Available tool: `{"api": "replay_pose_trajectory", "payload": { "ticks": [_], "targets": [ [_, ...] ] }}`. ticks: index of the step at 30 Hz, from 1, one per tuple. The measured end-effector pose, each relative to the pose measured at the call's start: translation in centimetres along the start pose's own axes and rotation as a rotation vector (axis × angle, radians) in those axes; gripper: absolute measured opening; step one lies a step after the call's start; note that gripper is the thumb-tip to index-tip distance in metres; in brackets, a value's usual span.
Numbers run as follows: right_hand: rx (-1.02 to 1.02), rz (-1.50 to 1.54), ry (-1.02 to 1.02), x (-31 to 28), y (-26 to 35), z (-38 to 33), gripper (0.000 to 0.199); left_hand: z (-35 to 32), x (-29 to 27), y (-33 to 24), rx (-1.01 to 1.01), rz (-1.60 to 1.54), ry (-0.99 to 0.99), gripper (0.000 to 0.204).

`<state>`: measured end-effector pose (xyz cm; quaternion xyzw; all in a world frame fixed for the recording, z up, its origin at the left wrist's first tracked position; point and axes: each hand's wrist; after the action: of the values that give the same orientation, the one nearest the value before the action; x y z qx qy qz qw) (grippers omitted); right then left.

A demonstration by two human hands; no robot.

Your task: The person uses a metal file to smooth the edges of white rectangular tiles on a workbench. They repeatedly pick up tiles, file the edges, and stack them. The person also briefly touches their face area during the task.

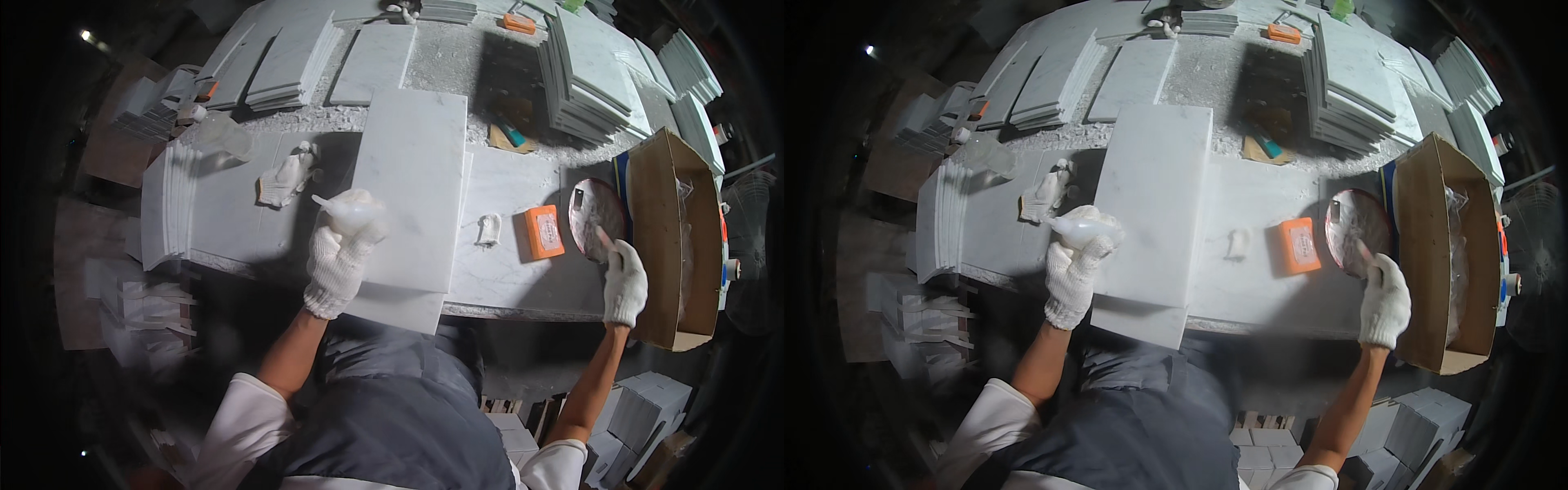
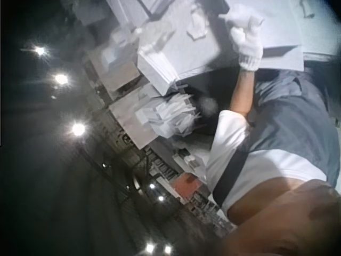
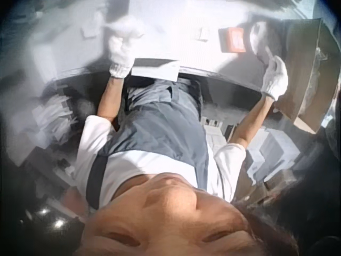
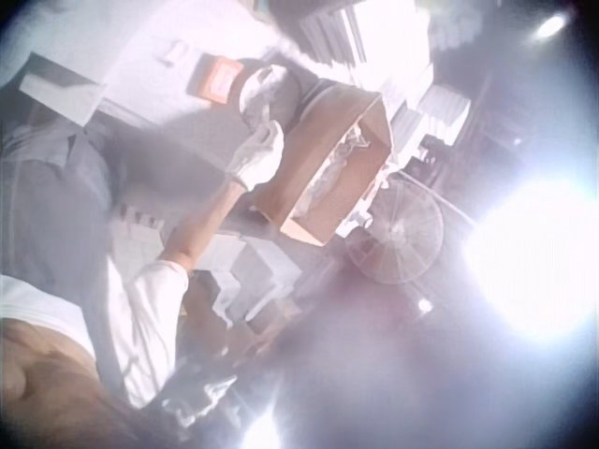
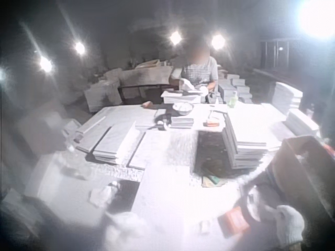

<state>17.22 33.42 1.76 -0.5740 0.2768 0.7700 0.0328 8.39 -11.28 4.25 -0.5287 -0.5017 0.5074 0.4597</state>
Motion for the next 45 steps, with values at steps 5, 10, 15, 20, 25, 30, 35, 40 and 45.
{"api": "replay_pose_trajectory", "payload": {
  "ticks": [5, 10, 15, 20, 25, 30, 35, 40, 45],
  "targets": [
    [0.112, 0.675, -0.241, -0.1, 0.4, -2.6, 0.032, 0.2, 0.4, 0.7, -0.067, -0.059, -0.027, 0.038],
    [0.326, 0.758, -0.223, 1.7, 1.9, -4.8, 0.029, 0.4, 0.2, 1.1, -0.017, -0.123, 0.026, 0.063],
    [0.334, 0.800, -0.251, 2.9, 3.3, -3.7, 0.027, 0.2, 0.3, 1.0, -0.010, -0.046, 0.011, 0.080],
    [0.342, 0.776, -0.235, 4.1, 3.0, -2.7, 0.026, 0.2, 0.5, 0.9, 0.034, -0.029, -0.013, 0.055],
    [0.270, 0.745, -0.247, 5.3, 2.4, -2.3, 0.028, 0.2, 0.7, 0.9, 0.028, -0.071, 0.011, 0.057],
    [0.383, 0.819, -0.209, 5.0, 2.5, -2.2, 0.030, 0.2, 0.4, 1.3, 0.006, -0.089, 0.012, 0.059],
    [0.394, 0.846, -0.208, 4.8, 2.1, -2.5, 0.030, 0.4, 0.1, 1.9, -0.004, 0.004, -0.016, 0.072],
    [0.256, 0.784, -0.302, 5.6, 2.0, -2.8, 0.029, 0.2, 0.3, 1.8, 0.032, -0.047, -0.028, 0.060],
    [0.313, 0.799, -0.305, 4.7, 2.5, -2.8, 0.030, 0.0, 0.6, 1.1, 0.029, -0.041, -0.031, 0.056]
  ]
}}
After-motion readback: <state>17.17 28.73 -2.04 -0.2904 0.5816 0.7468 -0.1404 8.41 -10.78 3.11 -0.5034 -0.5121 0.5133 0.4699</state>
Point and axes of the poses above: each hand's wrist, its own z-axis towards the middle knuckle, its own x-axis out of the palm, y = z × x, and after that the axes turned 12 degrees about -x, right-handed
